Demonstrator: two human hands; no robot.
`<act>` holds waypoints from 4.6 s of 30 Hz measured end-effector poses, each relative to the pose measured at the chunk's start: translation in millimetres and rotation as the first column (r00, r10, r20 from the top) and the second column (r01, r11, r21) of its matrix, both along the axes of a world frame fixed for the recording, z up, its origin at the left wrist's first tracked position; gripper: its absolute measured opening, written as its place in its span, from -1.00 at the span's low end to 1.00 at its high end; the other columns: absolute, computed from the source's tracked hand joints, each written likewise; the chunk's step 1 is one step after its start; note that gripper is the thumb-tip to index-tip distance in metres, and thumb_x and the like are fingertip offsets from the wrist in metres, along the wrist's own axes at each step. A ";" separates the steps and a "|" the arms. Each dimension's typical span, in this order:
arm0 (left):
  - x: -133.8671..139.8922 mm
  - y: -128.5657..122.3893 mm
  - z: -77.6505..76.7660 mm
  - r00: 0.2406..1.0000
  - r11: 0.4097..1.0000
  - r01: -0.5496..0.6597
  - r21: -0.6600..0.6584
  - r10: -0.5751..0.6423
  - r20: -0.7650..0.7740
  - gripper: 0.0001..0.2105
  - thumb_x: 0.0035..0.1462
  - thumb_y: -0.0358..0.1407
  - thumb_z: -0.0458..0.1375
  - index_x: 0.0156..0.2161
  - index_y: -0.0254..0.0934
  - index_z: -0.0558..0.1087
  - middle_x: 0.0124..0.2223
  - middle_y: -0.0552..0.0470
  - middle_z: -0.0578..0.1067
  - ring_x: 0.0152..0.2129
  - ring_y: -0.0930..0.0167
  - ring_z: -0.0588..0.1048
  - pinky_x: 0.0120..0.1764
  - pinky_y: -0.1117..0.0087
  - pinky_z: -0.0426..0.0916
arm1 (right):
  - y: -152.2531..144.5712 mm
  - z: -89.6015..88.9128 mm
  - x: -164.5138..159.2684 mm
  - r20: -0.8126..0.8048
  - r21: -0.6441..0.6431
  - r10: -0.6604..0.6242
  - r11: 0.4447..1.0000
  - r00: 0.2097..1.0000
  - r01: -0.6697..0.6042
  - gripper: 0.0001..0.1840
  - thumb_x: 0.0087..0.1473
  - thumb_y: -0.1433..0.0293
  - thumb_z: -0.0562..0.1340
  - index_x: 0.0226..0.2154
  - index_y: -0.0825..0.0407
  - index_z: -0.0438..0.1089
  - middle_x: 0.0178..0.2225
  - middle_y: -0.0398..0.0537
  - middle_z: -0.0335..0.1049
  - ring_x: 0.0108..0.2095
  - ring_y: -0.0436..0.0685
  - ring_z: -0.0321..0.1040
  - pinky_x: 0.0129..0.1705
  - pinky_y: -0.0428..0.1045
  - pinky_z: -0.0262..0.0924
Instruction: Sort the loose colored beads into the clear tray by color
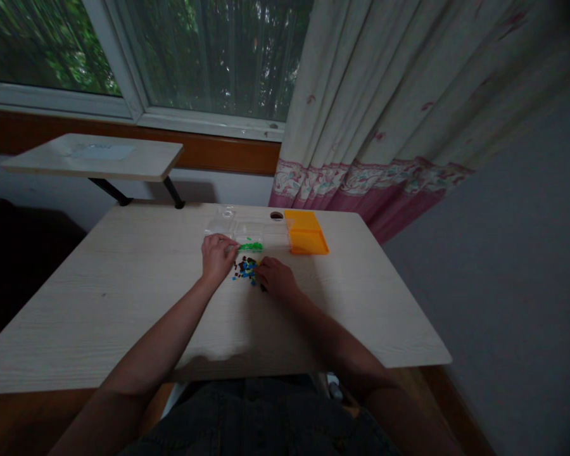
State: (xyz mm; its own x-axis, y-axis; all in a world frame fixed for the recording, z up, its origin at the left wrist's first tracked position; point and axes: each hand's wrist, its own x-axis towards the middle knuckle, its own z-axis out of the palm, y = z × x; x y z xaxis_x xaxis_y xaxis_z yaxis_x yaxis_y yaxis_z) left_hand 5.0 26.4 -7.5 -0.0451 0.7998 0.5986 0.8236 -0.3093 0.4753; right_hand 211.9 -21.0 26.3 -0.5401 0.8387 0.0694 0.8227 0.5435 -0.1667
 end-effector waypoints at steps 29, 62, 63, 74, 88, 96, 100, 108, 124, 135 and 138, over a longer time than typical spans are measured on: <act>3.2 -7.7 7.1 0.975 0.976 0.218 0.018 -0.217 -0.054 -0.78 0.24 -0.25 0.07 -0.12 -0.19 0.54 -0.15 -0.09 0.43 -0.10 0.22 0.32 0.01 0.12 0.23 | 12.2 -16.7 5.1 -0.342 -0.112 -0.141 0.988 0.929 0.109 -0.82 0.22 0.35 0.18 -0.23 -0.01 0.51 -0.22 -0.07 0.41 -0.20 0.03 0.34 -0.16 -0.09 0.17; 10.8 -19.3 11.5 0.888 0.903 0.428 0.035 -0.413 -0.203 -0.79 0.22 -0.16 0.13 -0.12 -0.12 0.55 -0.19 -0.04 0.50 -0.16 0.27 0.38 -0.07 0.19 0.26 | 18.4 -20.0 12.0 -0.653 -0.241 -0.246 0.964 0.716 0.112 -0.80 0.13 0.30 0.22 -0.30 0.02 0.54 -0.36 -0.08 0.46 -0.29 0.06 0.37 -0.19 -0.06 0.20; 9.0 -17.9 11.5 0.902 0.913 0.406 0.041 -0.393 -0.178 -0.79 0.23 -0.16 0.13 -0.12 -0.12 0.55 -0.19 -0.04 0.50 -0.16 0.27 0.38 -0.07 0.19 0.26 | 17.0 -18.3 12.4 -0.620 -0.202 -0.209 0.974 0.756 0.103 -0.81 0.13 0.32 0.23 -0.29 0.03 0.54 -0.34 -0.07 0.45 -0.29 0.05 0.36 -0.19 -0.07 0.20; -1.3 -7.7 5.9 0.983 0.982 0.183 0.055 -0.182 -0.020 -0.78 0.23 -0.17 0.12 -0.20 -0.19 0.58 -0.24 -0.05 0.47 -0.17 0.26 0.37 -0.06 0.19 0.28 | 6.1 -14.7 13.0 -0.232 -0.053 0.071 0.995 0.970 -0.085 -0.79 0.16 0.38 0.21 -0.15 -0.07 0.49 -0.13 -0.06 0.39 -0.09 0.08 0.32 -0.06 -0.08 0.18; -1.5 -6.1 2.9 0.988 0.988 0.152 0.037 -0.153 0.000 -0.77 0.23 -0.17 0.12 -0.19 -0.20 0.57 -0.23 -0.04 0.46 -0.15 0.27 0.37 -0.03 0.20 0.27 | 1.3 -8.4 9.2 -0.119 -0.039 0.108 0.993 0.987 -0.114 -0.76 0.23 0.32 0.14 -0.11 -0.10 0.49 -0.11 -0.04 0.38 -0.06 0.09 0.29 -0.09 -0.09 0.16; -2.1 -5.0 1.9 0.992 0.992 0.127 0.010 -0.127 -0.013 -0.76 0.23 -0.15 0.11 -0.20 -0.20 0.58 -0.22 -0.05 0.46 -0.15 0.25 0.37 -0.02 0.19 0.26 | -0.5 -4.1 6.3 -0.070 -0.017 0.129 0.991 0.989 -0.131 -0.77 0.25 0.33 0.13 -0.15 -0.04 0.49 -0.12 -0.02 0.39 -0.06 0.10 0.28 -0.06 -0.06 0.17; -3.1 -3.7 0.8 0.994 0.994 0.106 -0.001 -0.106 -0.022 -0.77 0.22 -0.16 0.12 -0.20 -0.20 0.58 -0.22 -0.05 0.46 -0.15 0.25 0.36 -0.01 0.18 0.25 | -0.6 -3.7 5.1 -0.077 -0.018 0.125 0.992 0.989 -0.126 -0.78 0.24 0.34 0.14 -0.20 -0.01 0.50 -0.14 -0.01 0.40 -0.08 0.10 0.29 -0.07 -0.06 0.18; -2.8 -0.2 -0.1 0.995 0.996 0.071 -0.047 -0.074 -0.064 -0.79 0.18 -0.22 0.15 -0.14 -0.17 0.58 -0.19 -0.08 0.44 -0.13 0.21 0.33 0.00 0.15 0.22 | 3.2 -10.7 7.4 -0.305 -0.071 0.035 0.996 0.952 -0.059 -0.84 0.15 0.38 0.24 -0.20 -0.05 0.52 -0.16 -0.08 0.42 -0.14 0.05 0.36 -0.10 -0.10 0.20; 2.3 -12.4 7.9 0.953 0.957 0.291 -0.005 -0.290 -0.093 -0.73 0.27 -0.24 0.05 0.00 -0.16 0.50 -0.11 -0.08 0.44 -0.09 0.26 0.33 0.03 0.17 0.24 | 18.9 -20.8 14.2 -0.697 -0.336 -0.355 0.929 0.623 0.154 -0.83 0.02 0.30 0.30 -0.35 0.05 0.53 -0.38 -0.10 0.46 -0.36 0.03 0.36 -0.28 -0.07 0.23; 15.0 -21.8 9.8 0.845 0.862 0.507 -0.030 -0.504 -0.178 -0.74 0.23 -0.13 0.11 -0.05 -0.13 0.52 -0.14 -0.07 0.50 -0.11 0.28 0.39 -0.01 0.20 0.26 | 20.2 -21.7 13.8 -0.729 -0.451 -0.403 0.891 0.553 0.055 -0.70 0.02 0.17 0.26 -0.31 0.04 0.54 -0.33 -0.06 0.53 -0.30 0.07 0.43 -0.22 -0.04 0.29; 15.2 -21.8 9.1 0.841 0.858 0.514 -0.006 -0.506 -0.194 -0.75 0.23 -0.14 0.11 -0.08 -0.15 0.53 -0.17 -0.06 0.51 -0.14 0.29 0.39 -0.03 0.22 0.27 | 18.8 -20.7 12.3 -0.729 -0.458 -0.399 0.888 0.556 0.037 -0.70 0.03 0.17 0.26 -0.32 0.04 0.54 -0.34 -0.05 0.54 -0.29 0.08 0.44 -0.20 -0.02 0.30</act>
State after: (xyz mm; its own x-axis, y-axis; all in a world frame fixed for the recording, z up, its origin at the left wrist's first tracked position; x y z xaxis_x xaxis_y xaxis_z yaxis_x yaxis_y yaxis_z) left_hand 20.2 4.6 1.6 0.4750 0.6518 0.5912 0.6138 -0.7268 0.3082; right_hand 224.1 -2.1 5.6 -0.2121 0.9762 0.0449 0.3392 0.1166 -0.9335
